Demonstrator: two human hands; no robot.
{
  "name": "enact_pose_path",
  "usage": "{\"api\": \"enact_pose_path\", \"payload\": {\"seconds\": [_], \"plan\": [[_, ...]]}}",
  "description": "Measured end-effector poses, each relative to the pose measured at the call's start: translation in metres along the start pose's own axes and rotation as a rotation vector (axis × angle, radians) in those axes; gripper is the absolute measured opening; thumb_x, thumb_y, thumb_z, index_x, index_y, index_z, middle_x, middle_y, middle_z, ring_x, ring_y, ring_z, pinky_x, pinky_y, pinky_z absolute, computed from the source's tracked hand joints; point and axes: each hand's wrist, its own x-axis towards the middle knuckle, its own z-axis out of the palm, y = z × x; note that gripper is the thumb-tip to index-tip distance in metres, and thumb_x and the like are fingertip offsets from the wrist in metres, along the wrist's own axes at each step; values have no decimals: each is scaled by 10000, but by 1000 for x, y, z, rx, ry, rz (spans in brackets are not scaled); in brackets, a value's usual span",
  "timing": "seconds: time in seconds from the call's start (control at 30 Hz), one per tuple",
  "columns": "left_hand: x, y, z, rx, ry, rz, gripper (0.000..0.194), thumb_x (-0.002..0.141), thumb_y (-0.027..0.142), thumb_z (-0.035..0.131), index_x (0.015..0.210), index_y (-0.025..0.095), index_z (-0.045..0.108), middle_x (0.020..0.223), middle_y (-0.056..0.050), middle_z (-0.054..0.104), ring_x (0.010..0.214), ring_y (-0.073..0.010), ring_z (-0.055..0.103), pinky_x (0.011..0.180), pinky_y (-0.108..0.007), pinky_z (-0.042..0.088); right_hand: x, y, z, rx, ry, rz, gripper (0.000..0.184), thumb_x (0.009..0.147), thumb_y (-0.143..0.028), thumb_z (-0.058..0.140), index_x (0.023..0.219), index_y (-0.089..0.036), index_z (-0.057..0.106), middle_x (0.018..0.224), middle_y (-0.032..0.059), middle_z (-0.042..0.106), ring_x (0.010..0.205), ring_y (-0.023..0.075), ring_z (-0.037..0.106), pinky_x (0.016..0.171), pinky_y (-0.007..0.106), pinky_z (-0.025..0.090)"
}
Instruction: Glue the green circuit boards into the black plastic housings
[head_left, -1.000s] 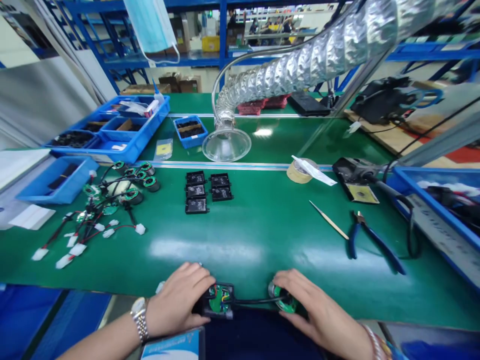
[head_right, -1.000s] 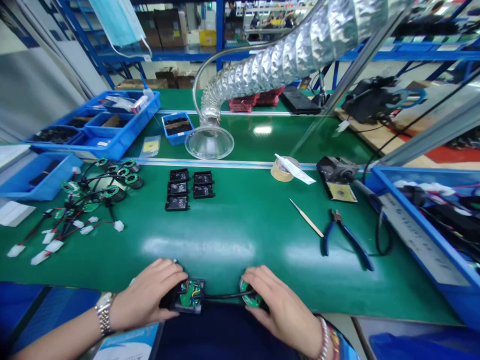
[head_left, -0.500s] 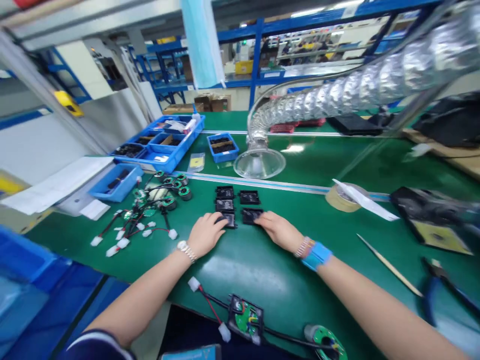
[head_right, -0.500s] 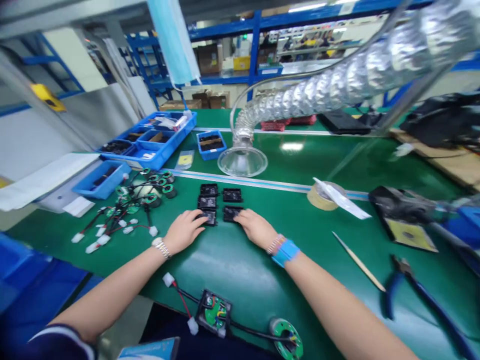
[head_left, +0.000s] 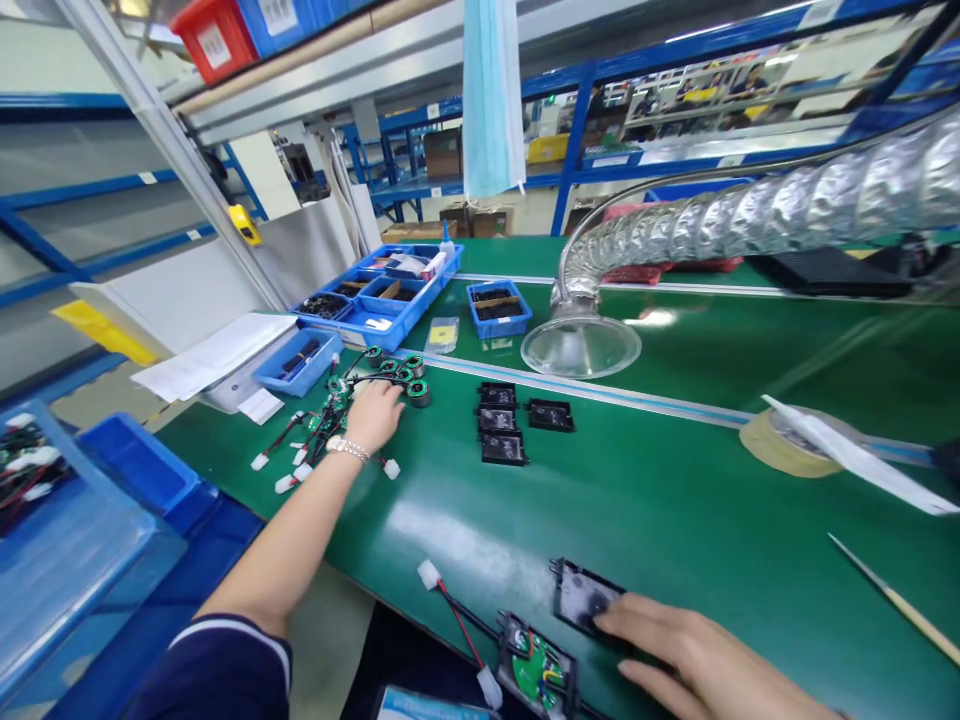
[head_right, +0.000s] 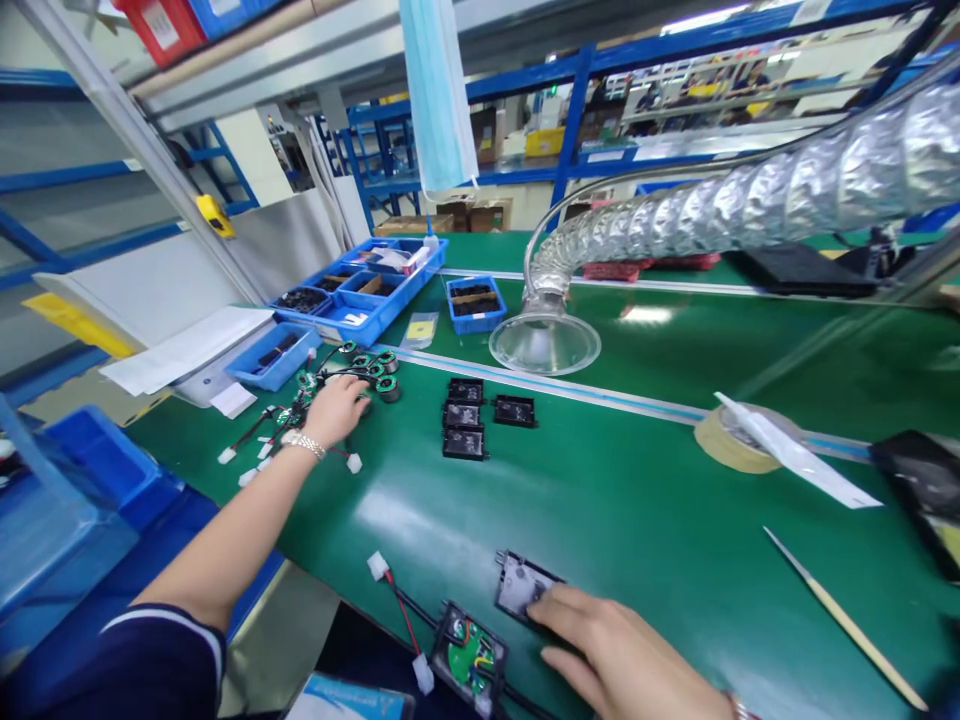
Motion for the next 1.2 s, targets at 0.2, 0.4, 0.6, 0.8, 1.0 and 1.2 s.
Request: {"api": "enact_pose_path", "payload": {"seconds": [0.2, 0.4, 0.6, 0.8, 1.0, 1.2], "plan": [[35, -52, -6, 42, -90, -73, 220, 835, 227, 454, 980, 169, 608, 970, -102, 606, 968, -260, 527, 842, -366, 411, 3, -8, -21, -72, 86, 51, 294, 878, -276, 387, 1027, -253, 640, 1021, 33, 656, 873, 160, 647, 751, 217, 540], [33, -75, -14, 6, -176, -19, 244, 875, 250, 394, 1010, 190, 588, 996, -44, 626, 887, -159, 574, 762, -230, 432, 6, -1, -29, -140, 142, 20, 293, 861, -350, 444, 1032, -233, 651, 1029, 65, 653, 882, 180, 646, 781, 228, 536], [23, -70, -31, 83, -191, -11, 228, 841, 334, 457, 905, 231, 649, 942, -42, 656, 881, -213, 585, 698, -263, 423, 31, -6, -31, -150, 132, -10, 300, 872, -343, 420, 1036, -235, 647, 1059, 67, 641, 918, 182, 634, 798, 257, 534], [27, -59, -111, 226, -82, 33, 269, 850, 354, 428, 904, 204, 644, 910, -74, 629, 887, -239, 565, 638, -279, 398, 37, 1, -31, -141, 126, -30, 280, 866, -330, 434, 1060, -247, 619, 1089, 65, 623, 947, 181, 621, 826, 279, 527], [9, 6, -162, 320, 213, 280, 289, 876, 354, 400, 857, 207, 649, 781, -38, 613, 752, -185, 575, 508, -242, 341, 71, -9, -36, -65, 252, 12, 509, 830, -367, 498, 1303, -220, 381, 1327, 113, 415, 1178, 231, 456, 949, 400, 440], [0, 101, -130, 11, 289, 643, 282, 885, 361, 415, 833, 197, 638, 688, -12, 594, 668, -147, 563, 485, -222, 322, 80, -10, -38, -28, 508, 75, 621, 784, -338, 569, 1323, -191, 299, 1296, 119, 432, 1188, 235, 431, 973, 434, 406]]}}
